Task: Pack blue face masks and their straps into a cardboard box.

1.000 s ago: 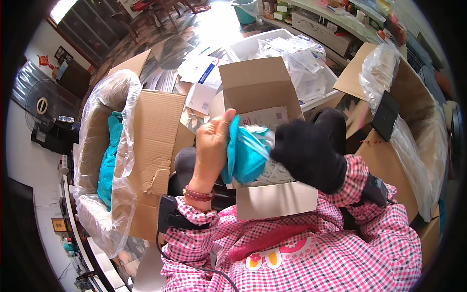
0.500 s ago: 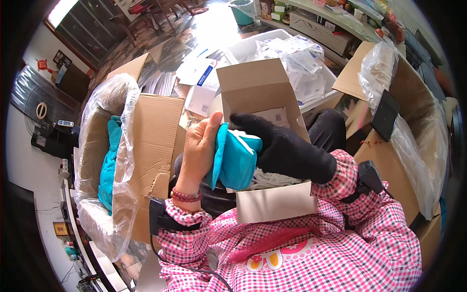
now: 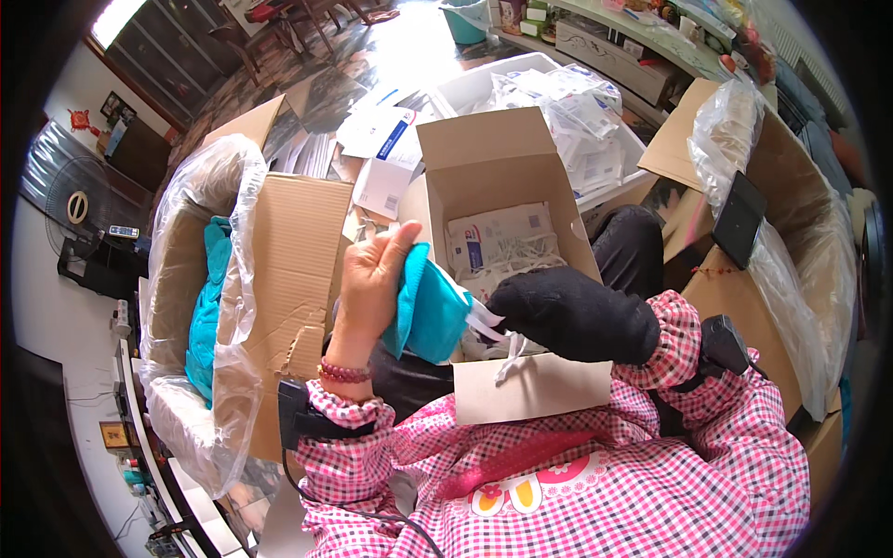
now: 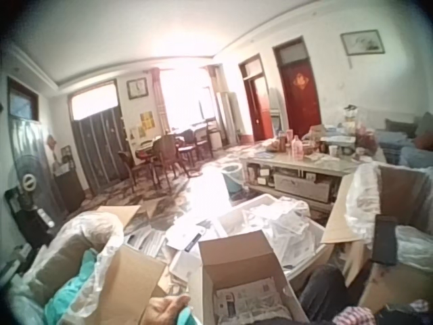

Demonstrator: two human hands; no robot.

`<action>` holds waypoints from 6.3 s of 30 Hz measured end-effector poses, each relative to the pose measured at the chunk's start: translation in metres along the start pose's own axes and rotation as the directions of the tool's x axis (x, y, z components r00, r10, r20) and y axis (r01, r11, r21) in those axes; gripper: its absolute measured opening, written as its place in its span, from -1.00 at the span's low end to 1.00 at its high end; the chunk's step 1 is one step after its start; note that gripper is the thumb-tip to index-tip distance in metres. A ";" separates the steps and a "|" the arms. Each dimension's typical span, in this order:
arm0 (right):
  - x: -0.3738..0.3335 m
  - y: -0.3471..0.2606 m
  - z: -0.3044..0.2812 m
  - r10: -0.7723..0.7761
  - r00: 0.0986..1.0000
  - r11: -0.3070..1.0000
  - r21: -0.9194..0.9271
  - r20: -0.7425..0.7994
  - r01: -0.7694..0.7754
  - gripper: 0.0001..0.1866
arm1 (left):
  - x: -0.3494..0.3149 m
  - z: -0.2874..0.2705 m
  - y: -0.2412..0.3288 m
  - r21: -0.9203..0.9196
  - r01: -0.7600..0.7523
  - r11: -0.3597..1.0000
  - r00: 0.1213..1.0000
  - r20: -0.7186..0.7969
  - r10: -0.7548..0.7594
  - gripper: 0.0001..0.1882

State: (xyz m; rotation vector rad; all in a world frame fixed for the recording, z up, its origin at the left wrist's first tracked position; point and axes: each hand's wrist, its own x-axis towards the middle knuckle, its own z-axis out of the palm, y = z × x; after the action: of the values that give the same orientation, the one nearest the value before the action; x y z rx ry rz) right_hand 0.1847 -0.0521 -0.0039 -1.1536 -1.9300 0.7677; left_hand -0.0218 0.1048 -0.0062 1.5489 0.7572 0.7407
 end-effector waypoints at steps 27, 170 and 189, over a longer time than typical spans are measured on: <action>0.030 -0.020 0.006 0.429 0.845 0.587 0.810 -0.321 0.010 -0.86 | -0.002 0.035 -0.002 -0.001 0.011 1.000 0.998 -0.062 -0.011 -0.54; 0.048 0.101 -0.093 0.402 0.912 0.445 0.887 -0.080 -0.118 -0.62 | -0.086 0.055 -0.055 0.444 -0.222 0.868 0.940 -0.139 0.312 -0.78; -0.275 0.020 -0.324 0.497 0.232 0.856 0.427 -0.836 -0.292 -0.33 | -0.088 0.062 -0.063 0.535 -0.214 0.818 0.948 -0.088 0.306 -0.84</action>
State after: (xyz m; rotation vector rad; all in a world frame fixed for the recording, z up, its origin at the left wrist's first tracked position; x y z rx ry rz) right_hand 0.5505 -0.2548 0.0758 -1.5195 -0.5272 0.3173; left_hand -0.0269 0.0038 -0.0783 2.1353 0.9343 0.9298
